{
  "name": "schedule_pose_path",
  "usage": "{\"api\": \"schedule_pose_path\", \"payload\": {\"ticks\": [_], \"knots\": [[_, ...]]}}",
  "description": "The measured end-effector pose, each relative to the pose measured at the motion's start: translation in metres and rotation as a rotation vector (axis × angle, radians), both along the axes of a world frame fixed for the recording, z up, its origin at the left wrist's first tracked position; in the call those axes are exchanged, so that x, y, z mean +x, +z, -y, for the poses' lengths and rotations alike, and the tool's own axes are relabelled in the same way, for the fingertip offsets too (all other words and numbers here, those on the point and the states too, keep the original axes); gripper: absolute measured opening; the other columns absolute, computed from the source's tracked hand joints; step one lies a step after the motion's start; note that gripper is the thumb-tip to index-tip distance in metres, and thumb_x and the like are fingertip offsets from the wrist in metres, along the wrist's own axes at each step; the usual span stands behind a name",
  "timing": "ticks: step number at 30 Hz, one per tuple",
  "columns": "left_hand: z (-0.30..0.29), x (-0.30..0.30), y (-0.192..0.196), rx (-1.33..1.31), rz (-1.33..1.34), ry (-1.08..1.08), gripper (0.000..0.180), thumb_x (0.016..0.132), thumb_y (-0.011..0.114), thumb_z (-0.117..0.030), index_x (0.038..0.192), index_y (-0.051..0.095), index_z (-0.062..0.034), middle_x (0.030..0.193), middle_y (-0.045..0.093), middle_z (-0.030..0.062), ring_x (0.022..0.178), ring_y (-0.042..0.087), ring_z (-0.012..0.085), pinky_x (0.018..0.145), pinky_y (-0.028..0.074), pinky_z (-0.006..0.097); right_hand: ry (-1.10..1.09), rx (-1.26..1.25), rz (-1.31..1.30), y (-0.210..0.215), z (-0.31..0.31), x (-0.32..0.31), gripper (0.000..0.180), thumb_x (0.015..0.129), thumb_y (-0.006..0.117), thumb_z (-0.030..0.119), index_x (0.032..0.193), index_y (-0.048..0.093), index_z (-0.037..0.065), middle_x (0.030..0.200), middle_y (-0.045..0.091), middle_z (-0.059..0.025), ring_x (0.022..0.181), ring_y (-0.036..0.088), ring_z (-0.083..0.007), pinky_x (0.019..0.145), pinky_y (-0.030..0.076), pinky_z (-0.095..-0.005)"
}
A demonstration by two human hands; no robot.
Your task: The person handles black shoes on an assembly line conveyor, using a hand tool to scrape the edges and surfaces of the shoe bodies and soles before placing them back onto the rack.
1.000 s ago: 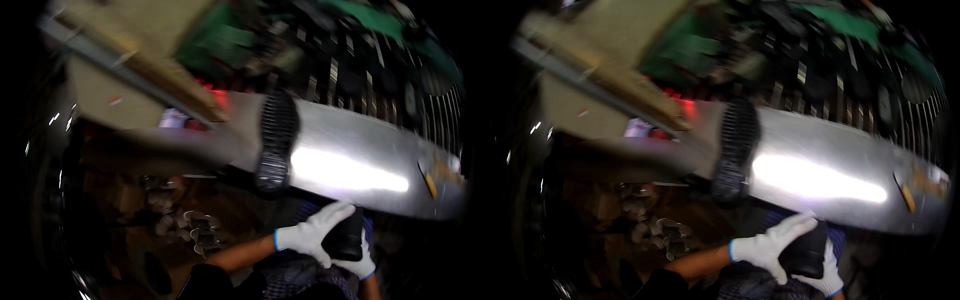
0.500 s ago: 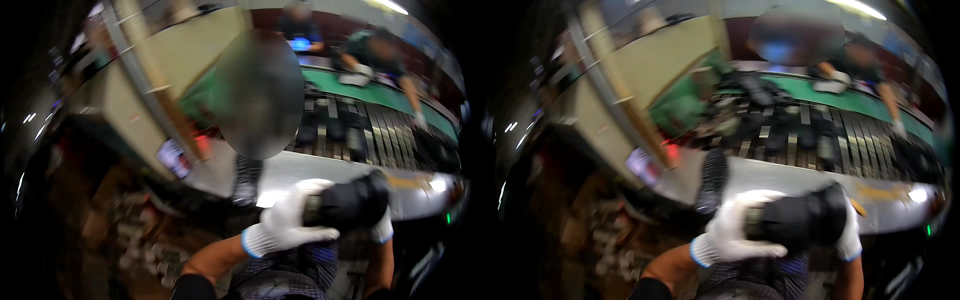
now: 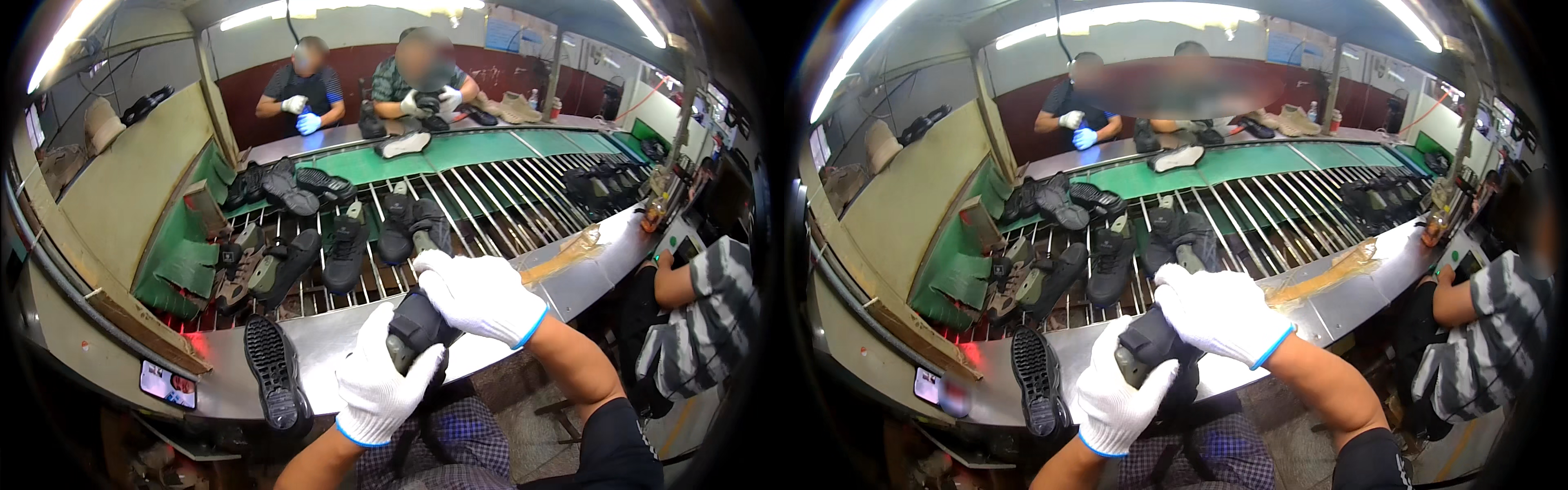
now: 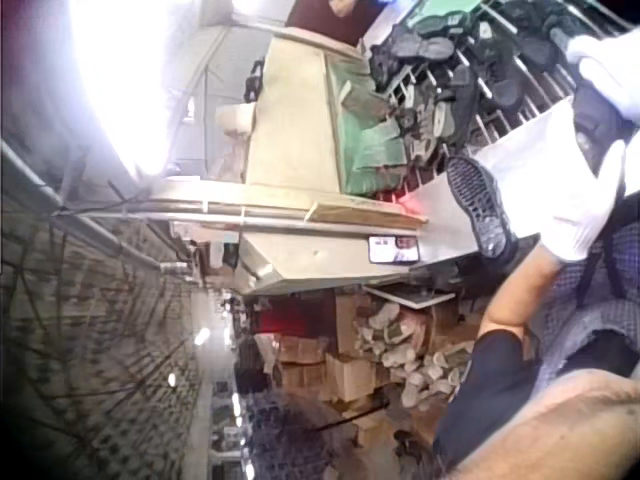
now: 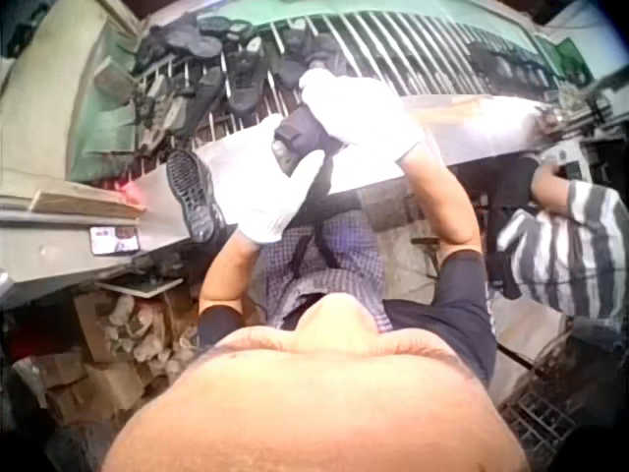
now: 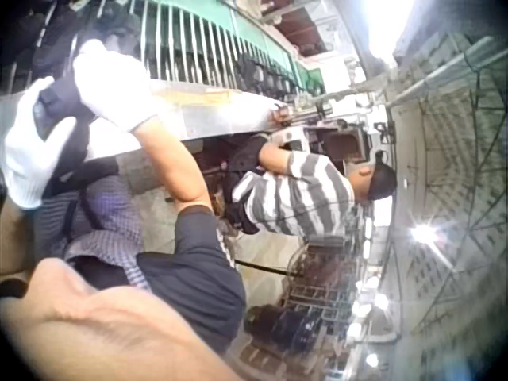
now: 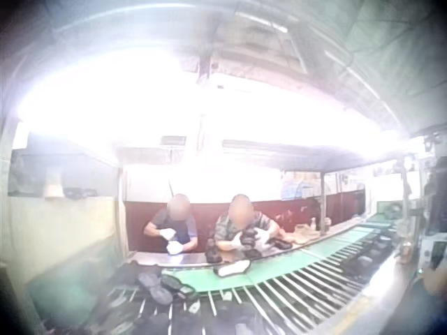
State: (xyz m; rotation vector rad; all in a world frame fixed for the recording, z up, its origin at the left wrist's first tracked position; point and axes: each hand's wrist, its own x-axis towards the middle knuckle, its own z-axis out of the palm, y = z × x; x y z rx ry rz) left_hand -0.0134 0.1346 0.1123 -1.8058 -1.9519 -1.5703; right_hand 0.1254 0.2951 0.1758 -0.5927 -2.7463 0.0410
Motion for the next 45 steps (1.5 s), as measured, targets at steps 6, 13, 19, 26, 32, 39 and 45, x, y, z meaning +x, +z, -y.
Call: {"api": "schedule_pose_path", "payload": {"ticks": [6, 13, 19, 26, 32, 39, 45], "knots": [[-0.007, -0.038, -0.002, -0.125, 0.366, 0.041, 0.074, 0.08, 0.091, -0.014, 0.141, 0.053, 0.0037, 0.119, 0.075, 0.0196, 0.107, 0.075, 0.0266, 0.097, 0.06, 0.039, -0.084, -0.436, -0.349, -0.031, -0.007, -0.03, 0.052, 0.103, 0.065, 0.041, 0.146, 0.055, 0.014, 0.117, 0.076, -0.02, 0.097, 0.075, -0.0446, 0.086, 0.06, -0.0509], [-0.014, -0.074, -0.027, -0.086, 0.336, 0.281, 0.07, 0.083, 0.092, -0.015, 0.14, 0.055, 0.0003, 0.12, 0.071, 0.0175, 0.108, 0.071, 0.0249, 0.096, 0.058, 0.039, -0.087, -0.494, -0.363, -0.093, -0.007, -0.073, 0.087, 0.101, 0.065, 0.057, 0.162, 0.032, 0.005, 0.099, 0.075, -0.0299, 0.078, 0.074, -0.0481, 0.073, 0.06, -0.0547], [-0.01, -0.09, -0.038, -0.079, 0.606, 0.222, 0.074, 0.087, 0.088, -0.01, 0.148, 0.048, 0.0032, 0.131, 0.064, 0.014, 0.115, 0.065, 0.0227, 0.104, 0.054, 0.036, 0.047, -0.765, -0.218, -0.109, -0.015, -0.067, 0.076, 0.105, 0.062, 0.048, 0.161, 0.035, 0.004, 0.11, 0.074, -0.0304, 0.093, 0.074, -0.0503, 0.086, 0.06, -0.0523], [0.028, -0.114, -0.051, -0.005, 0.963, 0.194, 0.07, 0.094, 0.08, -0.009, 0.154, 0.045, -0.0005, 0.138, 0.059, 0.0133, 0.122, 0.06, 0.0205, 0.108, 0.051, 0.035, -0.324, -0.129, 0.042, -0.168, -0.061, 0.083, 0.056, 0.086, 0.074, 0.014, 0.141, 0.064, 0.01, 0.142, 0.062, -0.0206, 0.129, 0.059, -0.0408, 0.109, 0.051, -0.0494], [0.095, -0.033, -0.11, 0.279, 1.016, 0.528, 0.058, 0.102, 0.07, -0.014, 0.151, 0.041, -0.0016, 0.135, 0.059, 0.0137, 0.121, 0.06, 0.0225, 0.11, 0.049, 0.04, -0.837, -0.118, 0.364, -0.241, -0.081, 0.187, 0.053, 0.094, 0.062, 0.007, 0.146, 0.056, 0.016, 0.128, 0.063, -0.0201, 0.111, 0.066, -0.045, 0.091, 0.057, -0.0548], [0.111, 0.017, -0.187, -0.288, 0.541, 0.465, 0.068, 0.081, 0.096, -0.031, 0.123, 0.054, 0.0025, 0.112, 0.062, 0.0185, 0.096, 0.065, 0.0308, 0.094, 0.056, 0.044, -0.586, -0.939, -0.522, -0.175, -0.03, 0.113, 0.046, 0.106, 0.057, 0.022, 0.147, 0.059, 0.001, 0.089, 0.06, 0.001, 0.068, 0.054, -0.0052, 0.058, 0.046, -0.0226], [0.094, -0.012, -0.163, -0.109, -0.253, 0.363, 0.081, 0.069, 0.099, -0.04, 0.127, 0.057, -0.0002, 0.139, 0.045, 0.0206, 0.133, 0.047, 0.0469, 0.11, 0.046, 0.06, -0.24, -0.65, 0.25, -0.096, 0.094, 0.066, 0.048, 0.09, 0.072, 0.026, 0.134, 0.063, 0.008, 0.099, 0.074, -0.0237, 0.089, 0.076, -0.044, 0.08, 0.061, -0.049]]}}
